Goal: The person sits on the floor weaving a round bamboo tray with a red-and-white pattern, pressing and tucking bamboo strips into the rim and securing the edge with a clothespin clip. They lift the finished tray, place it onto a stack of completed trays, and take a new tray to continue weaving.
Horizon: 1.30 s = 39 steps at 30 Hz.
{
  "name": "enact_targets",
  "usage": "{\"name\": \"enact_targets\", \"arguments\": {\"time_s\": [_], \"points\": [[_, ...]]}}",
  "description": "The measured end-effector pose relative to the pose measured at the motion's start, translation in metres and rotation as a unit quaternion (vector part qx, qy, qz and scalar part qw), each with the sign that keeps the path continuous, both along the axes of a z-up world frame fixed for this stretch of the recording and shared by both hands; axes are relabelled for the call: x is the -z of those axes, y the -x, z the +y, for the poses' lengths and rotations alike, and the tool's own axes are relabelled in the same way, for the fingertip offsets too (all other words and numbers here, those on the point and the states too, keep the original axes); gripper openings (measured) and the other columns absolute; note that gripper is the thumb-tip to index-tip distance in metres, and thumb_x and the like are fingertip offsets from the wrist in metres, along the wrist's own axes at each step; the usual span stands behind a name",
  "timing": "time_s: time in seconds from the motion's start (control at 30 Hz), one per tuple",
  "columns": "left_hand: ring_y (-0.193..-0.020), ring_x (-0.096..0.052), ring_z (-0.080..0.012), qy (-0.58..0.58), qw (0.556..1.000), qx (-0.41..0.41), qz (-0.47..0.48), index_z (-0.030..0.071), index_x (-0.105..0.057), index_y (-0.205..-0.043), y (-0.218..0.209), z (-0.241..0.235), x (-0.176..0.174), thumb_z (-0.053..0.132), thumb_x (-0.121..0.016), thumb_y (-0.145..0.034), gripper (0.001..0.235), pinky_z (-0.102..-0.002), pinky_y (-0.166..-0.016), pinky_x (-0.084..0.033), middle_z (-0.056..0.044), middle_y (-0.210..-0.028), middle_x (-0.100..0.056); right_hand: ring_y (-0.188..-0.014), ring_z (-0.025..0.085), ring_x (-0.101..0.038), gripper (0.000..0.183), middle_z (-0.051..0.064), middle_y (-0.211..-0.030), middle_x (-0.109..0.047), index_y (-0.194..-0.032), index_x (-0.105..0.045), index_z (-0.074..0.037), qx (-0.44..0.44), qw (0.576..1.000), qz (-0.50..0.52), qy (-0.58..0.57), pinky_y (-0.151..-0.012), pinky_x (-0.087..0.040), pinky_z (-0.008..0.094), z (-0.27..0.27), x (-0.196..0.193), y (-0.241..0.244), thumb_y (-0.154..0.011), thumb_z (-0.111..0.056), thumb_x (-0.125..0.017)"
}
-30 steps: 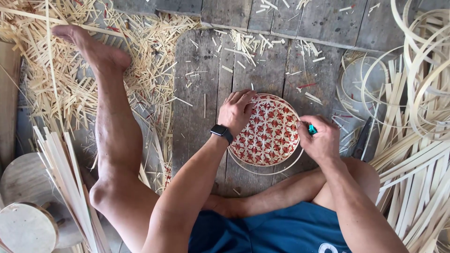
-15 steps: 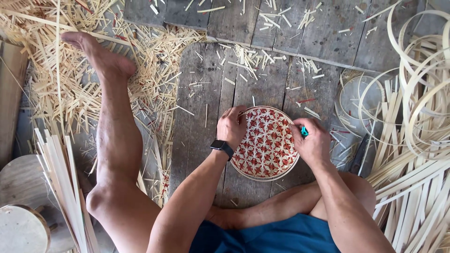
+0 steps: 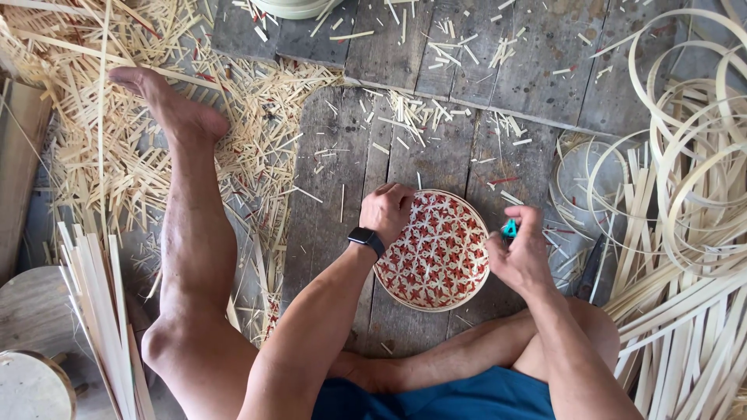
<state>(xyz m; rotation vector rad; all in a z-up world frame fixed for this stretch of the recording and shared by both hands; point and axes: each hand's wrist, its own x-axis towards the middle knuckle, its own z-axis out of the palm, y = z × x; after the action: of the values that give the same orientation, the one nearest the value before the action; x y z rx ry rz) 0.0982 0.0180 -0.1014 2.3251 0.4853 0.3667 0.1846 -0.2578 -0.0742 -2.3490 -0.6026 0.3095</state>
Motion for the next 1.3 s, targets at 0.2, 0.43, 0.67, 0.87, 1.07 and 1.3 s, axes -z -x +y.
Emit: {"name": "enact_targets", "arguments": {"time_s": [0.2,0.43,0.67,0.87,1.07,1.3], "points": [[-0.089,-0.073,-0.0281,-0.049,0.996,0.075,-0.017,0.012,-0.076,-0.103,-0.007,0.004,-0.012,0.009,-0.071,-0.091,0.014,-0.041,-0.075,-0.06,-0.008,-0.097,-0.077,-0.063,0.015,-0.061,0.023,0.005,-0.082,-0.07,-0.122,-0.07,-0.016,0.02,0.978,0.204,-0.026,-0.054,-0.052,0.034,0.032,-0.053,-0.016,-0.103,-0.026,-0.062],[-0.095,-0.072,-0.027,-0.074,0.989,0.122,-0.03,0.014,-0.075,-0.106,-0.002,0.008,0.004,0.004,-0.067,-0.089,0.021,-0.04,-0.08,-0.061,-0.006,-0.102,-0.074,-0.066,0.011,-0.061,0.042,0.001,-0.082,-0.064,-0.145,-0.06,-0.023,0.031,0.956,0.256,-0.139,-0.049,-0.053,0.031,0.037,-0.04,-0.032,-0.104,-0.027,-0.052],[-0.092,-0.071,-0.0295,-0.06,0.988,0.136,-0.048,0.011,-0.073,-0.104,-0.007,0.01,-0.005,0.006,-0.068,-0.09,0.016,-0.042,-0.079,-0.059,-0.007,-0.097,-0.073,-0.075,0.019,-0.063,0.044,0.009,-0.102,-0.063,-0.135,-0.067,-0.009,-0.141,0.989,0.015,-0.043,-0.061,-0.056,0.034,0.078,-0.073,-0.039,-0.091,-0.008,-0.071],[-0.094,-0.072,-0.0335,-0.021,0.993,0.113,-0.04,0.009,-0.063,-0.112,-0.009,0.008,-0.014,0.008,-0.065,-0.096,0.017,-0.044,-0.08,-0.059,-0.011,-0.099,-0.074,-0.076,0.019,-0.066,0.033,0.005,-0.106,-0.066,-0.121,-0.073,-0.007,-0.212,0.966,0.022,0.146,-0.065,-0.061,0.032,0.117,-0.061,-0.053,-0.089,0.004,-0.068],[-0.093,-0.072,-0.0339,0.002,0.992,0.117,-0.037,0.012,-0.06,-0.118,-0.013,0.011,-0.016,0.011,-0.065,-0.097,0.021,-0.044,-0.079,-0.059,-0.013,-0.1,-0.074,-0.088,0.021,-0.068,0.033,0.01,-0.114,-0.066,-0.113,-0.073,-0.001,-0.309,0.917,-0.148,0.206,-0.076,-0.063,0.032,0.124,-0.026,-0.047,-0.083,0.009,-0.066],[-0.105,-0.064,-0.0317,-0.134,0.968,0.205,-0.058,0.005,-0.063,-0.123,0.02,0.023,-0.054,0.038,-0.071,-0.095,0.044,-0.046,-0.092,-0.053,-0.016,-0.116,-0.07,-0.108,0.025,-0.062,0.043,0.009,-0.113,-0.069,-0.111,-0.074,-0.007,-0.291,0.955,-0.019,0.047,-0.096,-0.052,0.042,0.055,-0.084,0.025,-0.078,-0.033,-0.085]]}}
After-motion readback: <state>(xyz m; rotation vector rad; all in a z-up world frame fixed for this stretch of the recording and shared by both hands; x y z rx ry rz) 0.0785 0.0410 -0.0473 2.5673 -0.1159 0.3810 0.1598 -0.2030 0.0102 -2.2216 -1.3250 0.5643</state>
